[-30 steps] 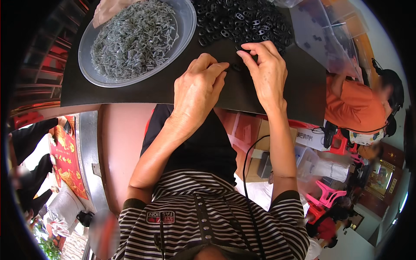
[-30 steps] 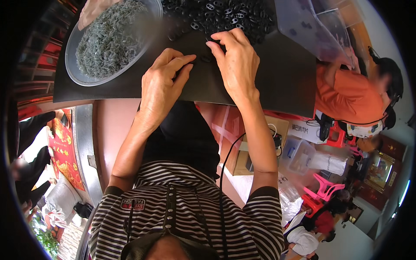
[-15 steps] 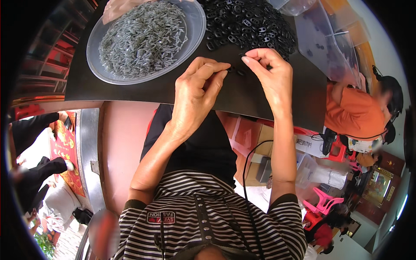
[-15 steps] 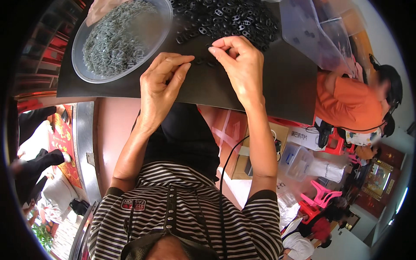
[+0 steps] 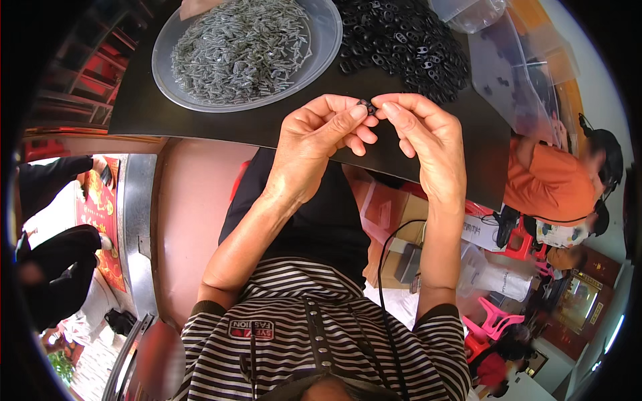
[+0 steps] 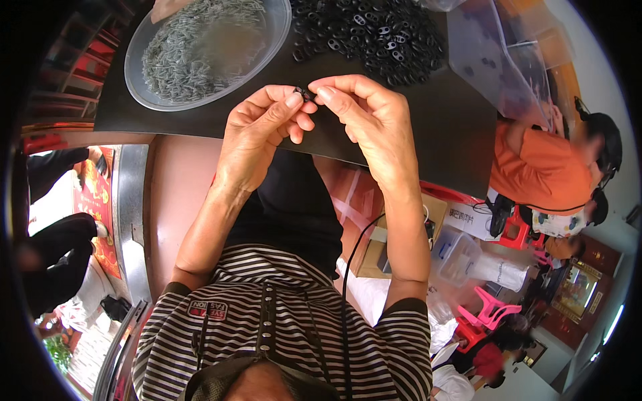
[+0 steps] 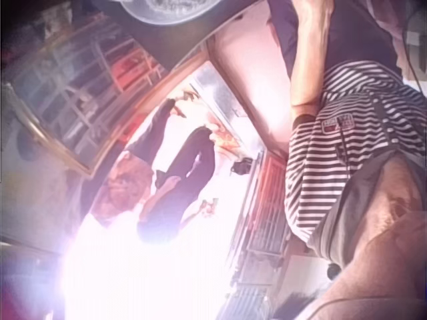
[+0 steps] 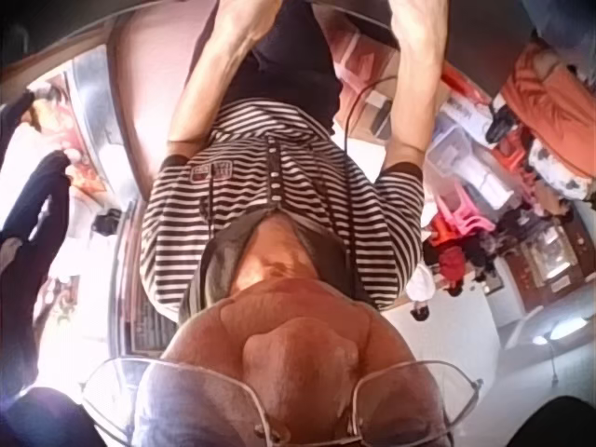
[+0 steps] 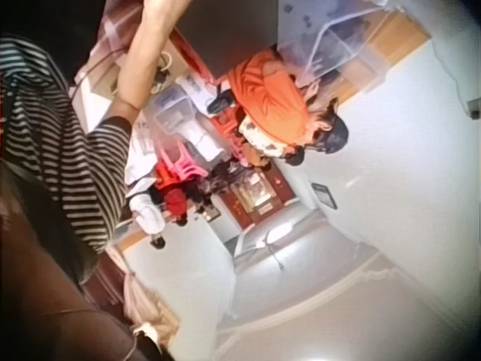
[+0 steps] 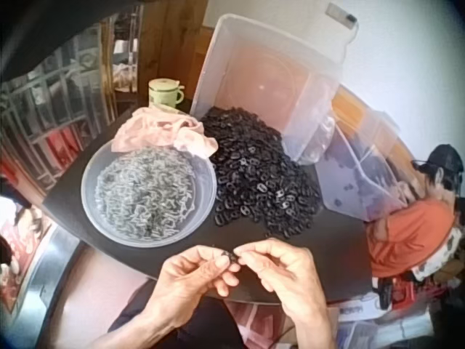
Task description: Assembling small black plastic components by hand in a workshop setting.
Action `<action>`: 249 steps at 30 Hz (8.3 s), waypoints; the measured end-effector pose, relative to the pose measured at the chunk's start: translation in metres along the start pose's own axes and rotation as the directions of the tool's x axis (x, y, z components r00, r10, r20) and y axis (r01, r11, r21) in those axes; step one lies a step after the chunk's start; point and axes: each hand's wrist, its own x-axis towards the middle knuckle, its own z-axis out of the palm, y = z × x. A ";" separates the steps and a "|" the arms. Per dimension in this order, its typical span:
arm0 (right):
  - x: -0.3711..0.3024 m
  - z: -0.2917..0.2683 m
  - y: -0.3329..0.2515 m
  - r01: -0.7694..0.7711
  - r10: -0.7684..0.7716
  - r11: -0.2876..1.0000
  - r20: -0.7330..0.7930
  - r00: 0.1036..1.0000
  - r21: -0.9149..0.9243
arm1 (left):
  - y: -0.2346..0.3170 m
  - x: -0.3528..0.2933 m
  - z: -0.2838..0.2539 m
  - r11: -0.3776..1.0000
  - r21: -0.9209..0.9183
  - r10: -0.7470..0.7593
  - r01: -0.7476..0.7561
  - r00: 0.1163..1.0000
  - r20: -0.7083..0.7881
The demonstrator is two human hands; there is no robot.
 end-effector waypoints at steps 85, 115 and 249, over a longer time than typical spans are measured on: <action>0.093 0.051 -0.016 0.245 -0.217 0.967 0.278 0.936 -0.071 | -0.006 -0.001 -0.008 0.995 -0.013 0.096 -0.096 0.995 0.000; 0.132 0.072 -0.014 0.662 -0.483 0.058 0.559 0.674 -0.747 | -0.006 -0.001 -0.016 0.991 -0.120 0.075 -0.063 0.992 0.102; -0.007 -0.004 0.022 -0.291 0.192 0.654 0.219 0.957 0.698 | 0.010 -0.019 0.011 0.998 -0.035 0.049 -0.048 0.999 0.016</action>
